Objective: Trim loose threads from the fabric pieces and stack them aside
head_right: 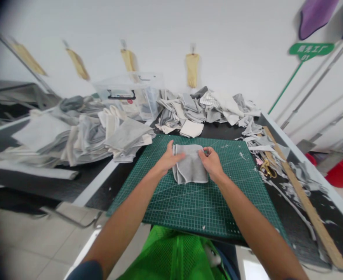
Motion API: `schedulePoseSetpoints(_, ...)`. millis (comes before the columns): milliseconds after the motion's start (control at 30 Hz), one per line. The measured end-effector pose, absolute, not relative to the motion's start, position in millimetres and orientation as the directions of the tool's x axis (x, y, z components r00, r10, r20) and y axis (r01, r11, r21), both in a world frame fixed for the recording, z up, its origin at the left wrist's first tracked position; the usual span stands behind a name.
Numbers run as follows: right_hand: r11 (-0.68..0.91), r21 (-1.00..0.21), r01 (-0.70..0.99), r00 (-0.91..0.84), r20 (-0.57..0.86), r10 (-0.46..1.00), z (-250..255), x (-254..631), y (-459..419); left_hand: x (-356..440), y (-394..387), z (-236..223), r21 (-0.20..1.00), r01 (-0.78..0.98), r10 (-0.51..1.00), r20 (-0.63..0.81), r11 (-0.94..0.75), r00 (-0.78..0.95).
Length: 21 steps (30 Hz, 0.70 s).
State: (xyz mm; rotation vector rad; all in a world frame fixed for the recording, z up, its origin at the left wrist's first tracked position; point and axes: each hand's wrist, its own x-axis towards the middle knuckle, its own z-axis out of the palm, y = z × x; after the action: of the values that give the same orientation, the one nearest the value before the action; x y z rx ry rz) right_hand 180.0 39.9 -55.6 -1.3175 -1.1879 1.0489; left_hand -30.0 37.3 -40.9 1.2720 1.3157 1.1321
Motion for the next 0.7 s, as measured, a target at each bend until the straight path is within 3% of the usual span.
schedulePoseSetpoints(67,0.009,-0.993,0.115,0.081,0.018,0.997,-56,172,47,-38,34,-43,0.979,0.202,0.996,-0.008,-0.01,0.088)
schedulePoseSetpoints(133,0.04,-0.988,0.146,-0.035,0.035,0.999,-55,166,53,-47,33,-45,0.917,0.397,0.994,-0.003,-0.043,0.114)
schedulePoseSetpoints(200,0.125,-0.963,0.241,-0.189,0.08,0.979,-53,160,60,-58,35,-46,0.799,0.598,0.997,0.029,-0.062,0.065)
schedulePoseSetpoints(300,0.293,-0.834,0.468,-0.332,0.141,0.933,-51,145,72,-76,41,-44,0.654,0.751,0.986,0.163,-0.097,-0.015)
schedulePoseSetpoints(367,0.388,-0.719,0.577,-0.354,0.208,0.912,-51,128,83,-90,44,-42,0.569,0.817,0.964,0.256,-0.095,-0.066)
schedulePoseSetpoints(467,0.502,-0.635,0.587,-0.363,0.348,0.864,-52,90,99,-114,43,-37,0.442,0.896,0.899,0.378,0.034,-0.221)
schedulePoseSetpoints(567,0.47,-0.686,0.555,-0.302,0.36,0.883,-49,45,114,-142,41,-29,0.394,0.9,0.815,0.451,0.185,-0.365)
schedulePoseSetpoints(700,0.451,-0.773,0.446,-0.306,0.342,0.888,-37,-17,136,-185,49,-12,0.467,0.845,0.75,0.453,0.26,-0.481)
